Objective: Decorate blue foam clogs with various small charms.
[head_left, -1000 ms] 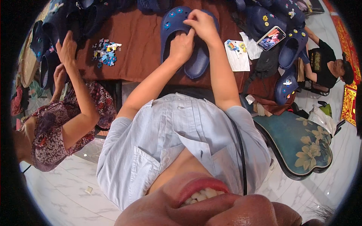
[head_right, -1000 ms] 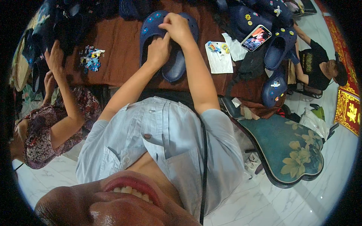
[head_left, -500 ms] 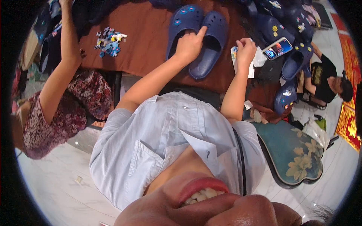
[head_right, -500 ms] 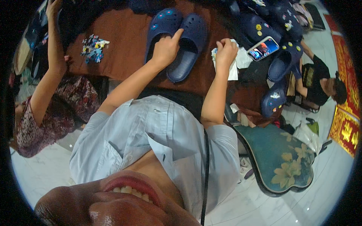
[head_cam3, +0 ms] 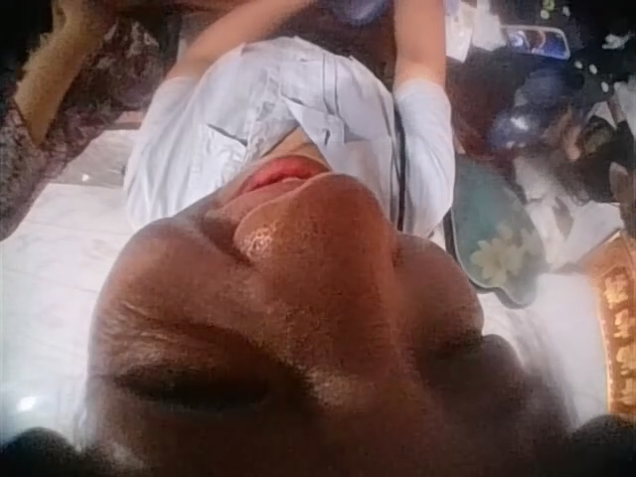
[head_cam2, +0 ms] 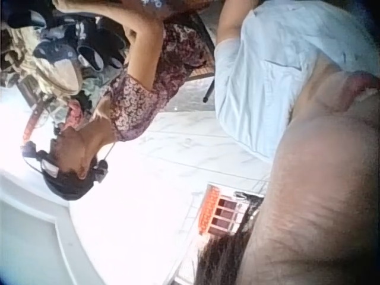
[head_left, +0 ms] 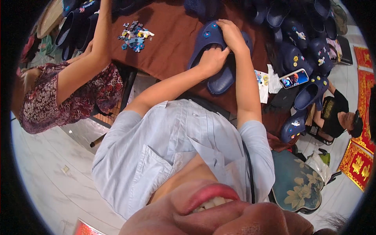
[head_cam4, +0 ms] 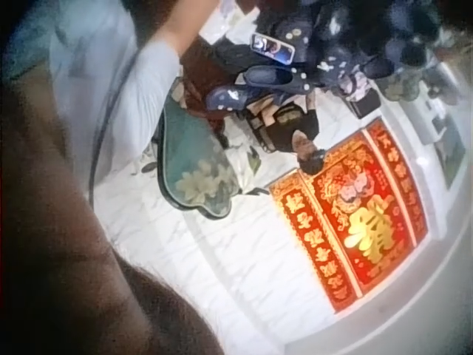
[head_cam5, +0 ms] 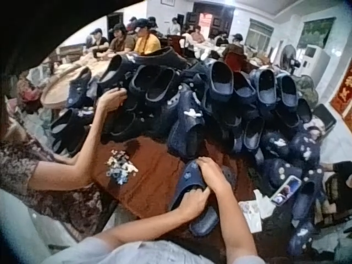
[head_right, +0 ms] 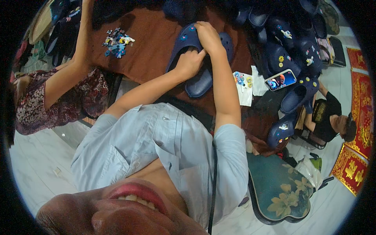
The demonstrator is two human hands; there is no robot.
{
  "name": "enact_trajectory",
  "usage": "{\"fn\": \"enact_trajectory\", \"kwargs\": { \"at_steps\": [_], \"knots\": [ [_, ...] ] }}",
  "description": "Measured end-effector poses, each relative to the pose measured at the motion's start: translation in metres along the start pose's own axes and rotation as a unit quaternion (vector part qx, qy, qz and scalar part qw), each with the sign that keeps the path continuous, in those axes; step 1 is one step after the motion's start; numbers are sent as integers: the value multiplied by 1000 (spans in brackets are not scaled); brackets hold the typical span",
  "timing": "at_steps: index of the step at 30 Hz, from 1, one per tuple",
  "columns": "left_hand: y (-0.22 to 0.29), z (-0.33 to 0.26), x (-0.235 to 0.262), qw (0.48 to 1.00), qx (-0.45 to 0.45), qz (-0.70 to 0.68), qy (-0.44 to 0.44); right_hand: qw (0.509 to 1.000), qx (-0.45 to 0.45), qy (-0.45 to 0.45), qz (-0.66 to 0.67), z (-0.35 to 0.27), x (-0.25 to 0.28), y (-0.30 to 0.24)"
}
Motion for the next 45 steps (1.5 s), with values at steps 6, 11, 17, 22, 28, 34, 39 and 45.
{"fn": "enact_trajectory", "kwargs": {
  "at_steps": [6,11,17,22,28,34,39,45],
  "knots": [
    [2,3,-1,1000,-6,-5,11,996,-46,23,70,2,21,5],
    [7,10,5,999,-25,5,42,986,-40,-5,160,17,22,12],
    [-4,4,-7,998,26,35,-41,995,100,5,20,22,-11,-13],
    [6,-1,-12,999,-7,28,-17,994,77,-26,72,7,-2,-13],
    [5,-1,-9,999,-16,27,15,980,32,-94,172,5,10,-14],
    [-1,5,-11,996,43,3,-74,973,36,-117,193,6,15,-25],
    [-7,1,-14,1000,7,-24,-14,972,30,-137,188,7,3,-40],
    [-5,1,-12,1000,-6,-9,8,968,27,-203,146,6,-6,-37]
  ]
}}
Point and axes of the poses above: each hand's wrist, its own z-axis towards the middle knuckle, its own x-axis out of the back of the hand, y = z × x, the point moved 6 cm from there along z, towards the middle knuckle, and after that the axes turned 15 degrees about -x, right-handed, at the moved point
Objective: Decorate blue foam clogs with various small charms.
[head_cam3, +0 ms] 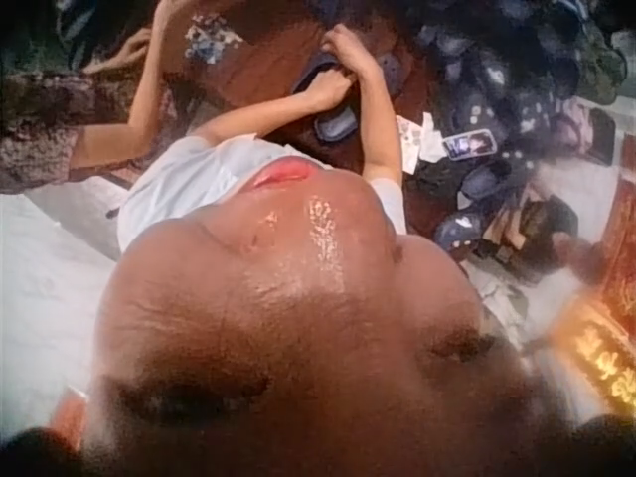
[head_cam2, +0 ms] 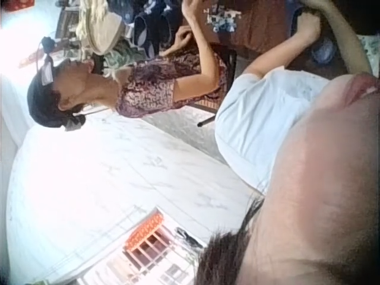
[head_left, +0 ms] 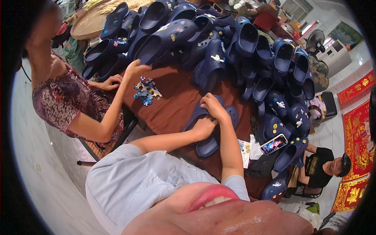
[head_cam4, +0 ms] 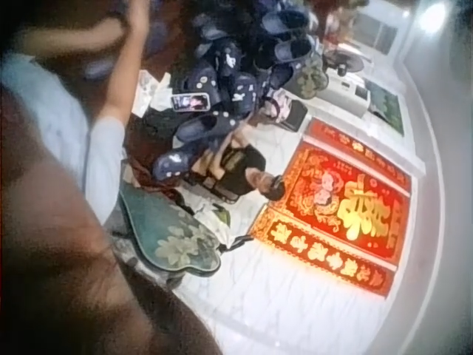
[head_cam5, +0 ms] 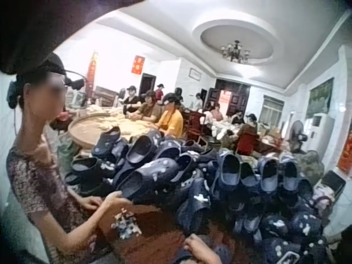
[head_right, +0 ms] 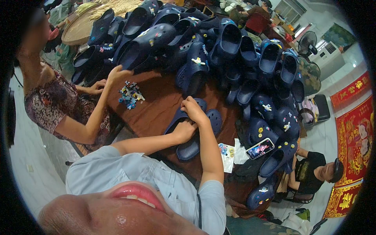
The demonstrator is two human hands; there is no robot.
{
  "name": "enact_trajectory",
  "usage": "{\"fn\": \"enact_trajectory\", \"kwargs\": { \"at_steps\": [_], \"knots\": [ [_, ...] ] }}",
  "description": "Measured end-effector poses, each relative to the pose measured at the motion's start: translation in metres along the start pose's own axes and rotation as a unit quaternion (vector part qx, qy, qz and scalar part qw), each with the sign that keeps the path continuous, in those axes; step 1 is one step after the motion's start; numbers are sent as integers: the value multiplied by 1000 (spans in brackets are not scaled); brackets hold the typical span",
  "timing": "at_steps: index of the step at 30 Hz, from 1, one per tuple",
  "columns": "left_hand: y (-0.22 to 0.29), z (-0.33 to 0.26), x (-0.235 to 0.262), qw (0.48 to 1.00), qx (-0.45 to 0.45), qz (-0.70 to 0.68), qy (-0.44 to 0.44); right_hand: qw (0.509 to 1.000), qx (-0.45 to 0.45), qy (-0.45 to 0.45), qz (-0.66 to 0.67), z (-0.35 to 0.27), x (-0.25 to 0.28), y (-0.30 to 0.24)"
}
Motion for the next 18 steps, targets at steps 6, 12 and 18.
{"fn": "enact_trajectory", "kwargs": {
  "at_steps": [6,12,18],
  "knots": [
    [0,0,5,999,-12,-18,24,1000,23,4,10,-1,3,-2],
    [-4,-1,1,999,-4,-48,-14,999,47,3,18,-4,6,-11],
    [-6,1,0,998,-27,-37,35,996,71,56,17,-5,1,-6]
  ]
}}
Point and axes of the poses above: each hand's wrist, its own z-axis towards the middle knuckle, its own x-axis out of the back of the hand, y = z × x, the point moved 6 cm from there along z, towards the middle knuckle, and after that the axes turned 15 degrees about -x, right-handed, at the moved point
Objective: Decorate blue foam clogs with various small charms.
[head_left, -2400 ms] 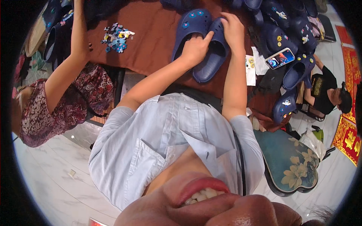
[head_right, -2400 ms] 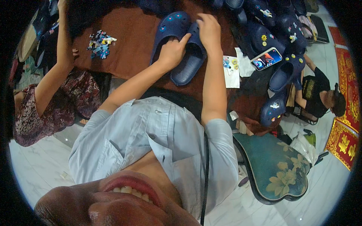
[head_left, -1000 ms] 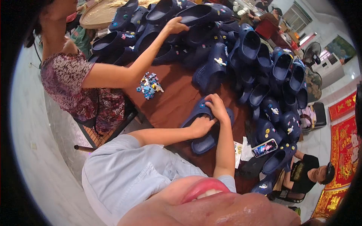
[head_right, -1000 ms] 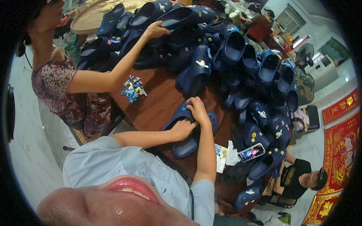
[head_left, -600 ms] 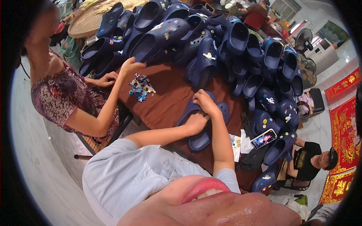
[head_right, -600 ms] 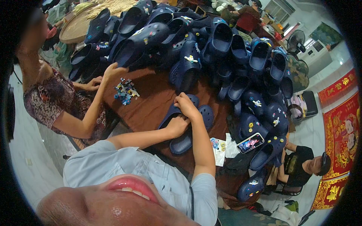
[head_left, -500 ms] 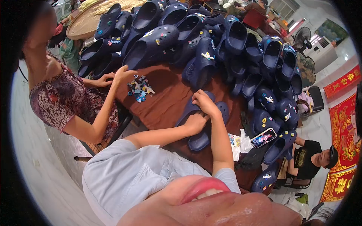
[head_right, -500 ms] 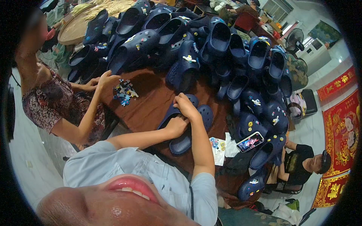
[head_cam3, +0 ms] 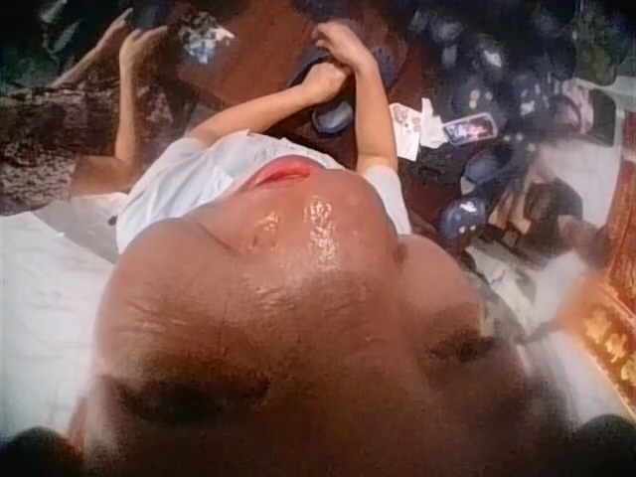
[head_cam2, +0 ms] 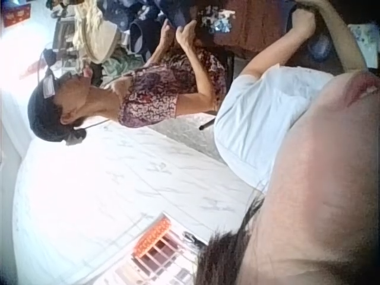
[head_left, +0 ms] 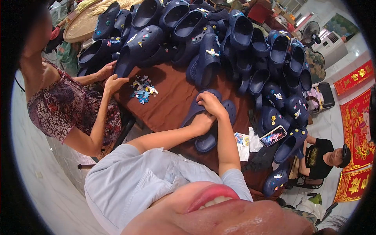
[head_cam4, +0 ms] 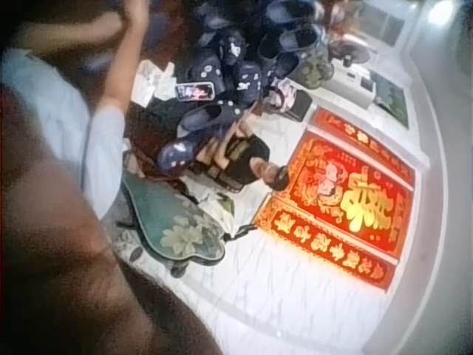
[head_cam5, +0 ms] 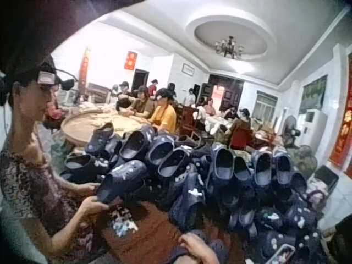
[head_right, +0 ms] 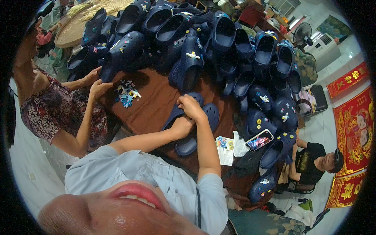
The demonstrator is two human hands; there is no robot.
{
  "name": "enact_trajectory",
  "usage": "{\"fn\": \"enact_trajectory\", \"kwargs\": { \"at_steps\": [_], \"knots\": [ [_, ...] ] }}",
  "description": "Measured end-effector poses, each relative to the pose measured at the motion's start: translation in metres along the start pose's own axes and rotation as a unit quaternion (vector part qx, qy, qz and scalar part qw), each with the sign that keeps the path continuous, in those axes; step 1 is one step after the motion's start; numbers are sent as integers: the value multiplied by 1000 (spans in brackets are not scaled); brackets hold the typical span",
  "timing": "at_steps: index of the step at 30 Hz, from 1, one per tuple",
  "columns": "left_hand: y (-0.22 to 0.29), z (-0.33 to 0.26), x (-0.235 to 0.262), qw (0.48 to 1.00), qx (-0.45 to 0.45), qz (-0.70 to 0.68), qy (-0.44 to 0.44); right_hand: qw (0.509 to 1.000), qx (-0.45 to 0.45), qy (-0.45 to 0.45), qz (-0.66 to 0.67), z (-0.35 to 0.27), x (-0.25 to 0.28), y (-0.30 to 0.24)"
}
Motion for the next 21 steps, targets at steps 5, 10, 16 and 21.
{"fn": "enact_trajectory", "kwargs": {
  "at_steps": [5,10,16,21],
  "knots": [
    [-10,-5,-11,1000,12,-18,2,994,-71,46,-66,-12,5,-15],
    [3,0,5,999,13,50,7,982,-28,185,31,-53,62,-44],
    [5,-2,6,999,20,32,-25,909,-215,308,182,-157,84,27],
    [-13,2,-3,995,48,62,-54,787,-346,279,427,-249,29,84]
  ]
}}
Point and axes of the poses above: each hand's wrist, its own z-axis towards the middle knuckle, its own x-axis out of the back of the hand, y = z × x, the point moved 6 cm from there along z, towards the middle knuckle, and after that the axes turned 15 degrees about -x, right-handed, at the moved point
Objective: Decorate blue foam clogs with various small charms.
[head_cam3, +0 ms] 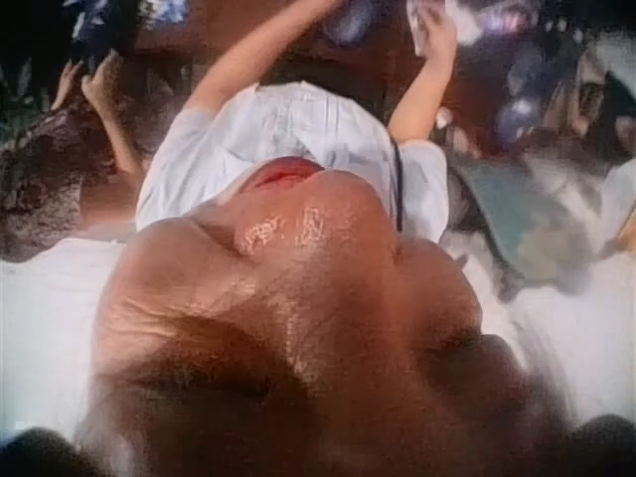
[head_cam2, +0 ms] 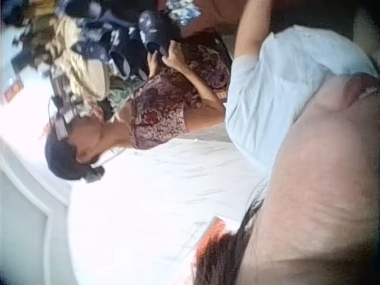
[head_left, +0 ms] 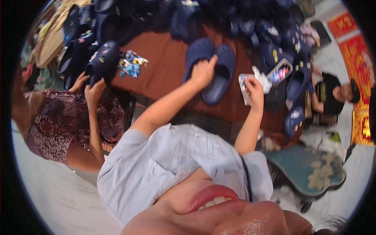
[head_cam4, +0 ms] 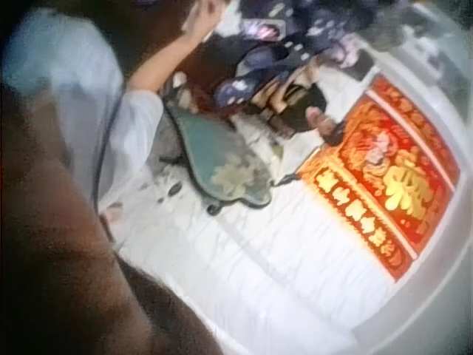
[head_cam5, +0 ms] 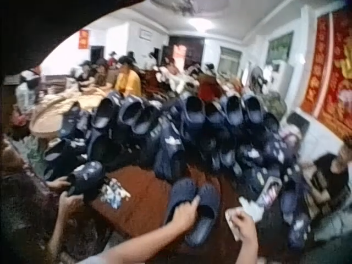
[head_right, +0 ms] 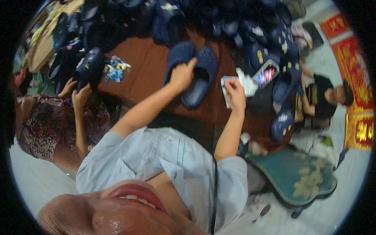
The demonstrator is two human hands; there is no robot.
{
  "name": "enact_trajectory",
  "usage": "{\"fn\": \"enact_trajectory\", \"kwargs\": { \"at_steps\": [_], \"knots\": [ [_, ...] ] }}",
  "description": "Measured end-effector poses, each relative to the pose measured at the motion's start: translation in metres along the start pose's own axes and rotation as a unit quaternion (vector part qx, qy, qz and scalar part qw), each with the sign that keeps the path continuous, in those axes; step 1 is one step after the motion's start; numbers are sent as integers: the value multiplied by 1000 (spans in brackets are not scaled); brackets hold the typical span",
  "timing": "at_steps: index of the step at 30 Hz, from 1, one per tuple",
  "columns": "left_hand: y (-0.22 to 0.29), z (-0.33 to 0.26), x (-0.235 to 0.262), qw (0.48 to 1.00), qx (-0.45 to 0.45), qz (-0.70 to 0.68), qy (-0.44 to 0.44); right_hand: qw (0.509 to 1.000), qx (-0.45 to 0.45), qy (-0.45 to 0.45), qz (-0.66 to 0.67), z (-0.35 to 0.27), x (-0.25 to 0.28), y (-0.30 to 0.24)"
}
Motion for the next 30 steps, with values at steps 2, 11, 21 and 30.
{"fn": "enact_trajectory", "kwargs": {
  "at_steps": [2,11,21,30],
  "knots": [
    [1,1,9,999,-23,6,38,998,-30,19,54,-19,12,23],
    [3,1,7,996,-58,34,59,979,71,184,58,-34,62,50],
    [0,1,3,995,-58,59,49,906,116,299,-277,12,64,42],
    [1,2,3,993,-71,62,68,810,306,334,-372,0,21,11]
  ]
}}
Point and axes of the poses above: each hand's wrist, its own z-axis towards the middle knuckle, its own x-axis out of the back of the hand, y = z × x, the point moved 6 cm from there along z, towards the middle knuckle, and after that the axes turned 15 degrees about -x, right-handed, at the moved point
